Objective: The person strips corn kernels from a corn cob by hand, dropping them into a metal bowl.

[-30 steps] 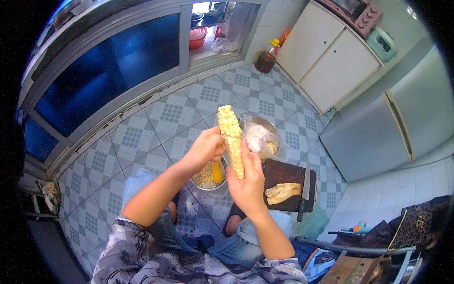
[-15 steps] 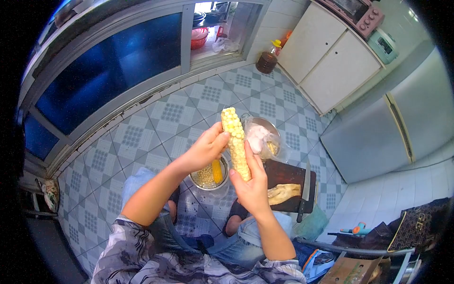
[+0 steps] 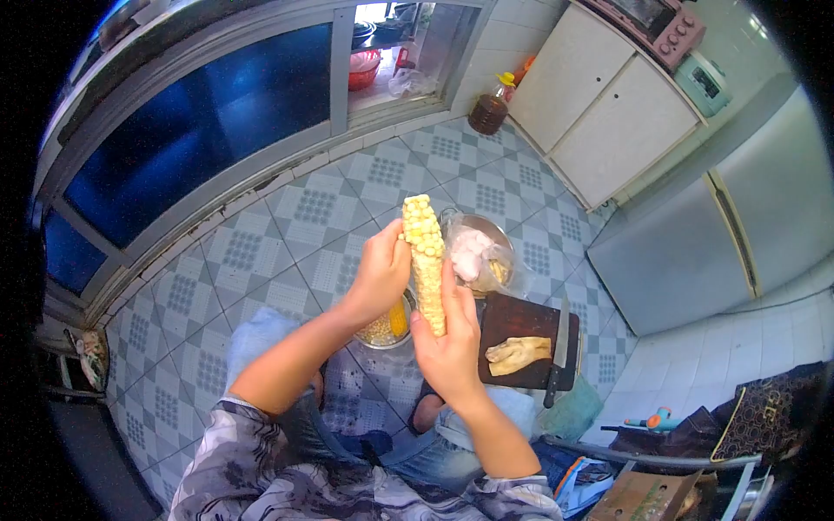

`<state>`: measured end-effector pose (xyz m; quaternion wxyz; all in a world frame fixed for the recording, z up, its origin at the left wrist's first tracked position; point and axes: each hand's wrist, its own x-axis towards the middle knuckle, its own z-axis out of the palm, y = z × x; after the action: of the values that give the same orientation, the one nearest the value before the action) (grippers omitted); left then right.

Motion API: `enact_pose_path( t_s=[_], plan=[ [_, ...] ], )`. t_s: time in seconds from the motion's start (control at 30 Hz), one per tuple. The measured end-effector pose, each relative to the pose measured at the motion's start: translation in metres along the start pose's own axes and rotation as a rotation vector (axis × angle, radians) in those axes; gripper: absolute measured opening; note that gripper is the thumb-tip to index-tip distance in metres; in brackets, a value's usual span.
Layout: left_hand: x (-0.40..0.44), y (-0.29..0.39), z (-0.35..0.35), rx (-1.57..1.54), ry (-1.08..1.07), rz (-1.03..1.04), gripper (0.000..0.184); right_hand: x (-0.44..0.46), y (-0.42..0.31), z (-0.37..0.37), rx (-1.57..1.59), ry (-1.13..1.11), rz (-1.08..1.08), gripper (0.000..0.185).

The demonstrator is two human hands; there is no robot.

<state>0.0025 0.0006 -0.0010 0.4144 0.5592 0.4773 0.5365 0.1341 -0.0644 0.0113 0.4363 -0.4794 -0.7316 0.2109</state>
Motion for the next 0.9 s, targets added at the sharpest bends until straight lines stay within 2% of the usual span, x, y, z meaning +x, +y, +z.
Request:
enact_pose_path(
  t_s=[0.03,0.07,0.13,0.2,0.3,0.43,0.53,0.6,0.63,0.7,0.83,0.9],
  plan=[
    [0.001,-0.002,0.001,-0.001,0.001,0.000,0.024,0.000,-0.001,0.000,-0.034,0.006,-0.026,0.067],
    [0.002,-0.003,0.003,-0.141,-0.036,-0.058,0.024,0.001,-0.001,-0.001,-0.035,0.008,-0.025,0.067],
    [0.003,-0.001,0.005,-0.283,-0.086,-0.117,0.025,0.003,0.002,-0.006,0.102,0.004,0.136,0.066],
    [0.005,0.004,0.000,-0.773,-0.246,-0.366,0.025,0.004,0.003,-0.010,0.158,0.001,0.197,0.066],
    [0.007,0.005,-0.001,-0.815,-0.257,-0.389,0.023,0.005,0.002,-0.013,0.202,-0.005,0.226,0.066],
    [0.008,0.011,-0.003,-0.784,-0.252,-0.411,0.020,0.005,0.002,-0.016,0.227,-0.020,0.235,0.066],
    [0.007,0.009,-0.002,-0.643,-0.277,-0.349,0.020,0.005,0.002,-0.017,0.214,-0.021,0.210,0.066],
    [0.006,0.002,0.000,-0.435,-0.260,-0.126,0.021,0.005,0.002,-0.018,0.186,-0.029,0.195,0.066],
    [0.006,0.002,-0.001,-0.435,-0.260,-0.126,0.021,0.006,0.002,-0.020,0.175,-0.034,0.191,0.066],
    [0.005,0.005,-0.005,-0.243,-0.267,-0.044,0.022,0.009,0.002,-0.025,0.127,-0.059,0.129,0.066],
    [0.004,0.003,-0.005,-0.184,-0.245,0.027,0.022,0.010,0.003,-0.028,0.032,-0.094,0.026,0.065],
    [0.002,0.002,-0.001,-0.019,-0.111,0.096,0.022,0.006,0.004,-0.021,0.000,-0.067,0.018,0.065]
  ],
)
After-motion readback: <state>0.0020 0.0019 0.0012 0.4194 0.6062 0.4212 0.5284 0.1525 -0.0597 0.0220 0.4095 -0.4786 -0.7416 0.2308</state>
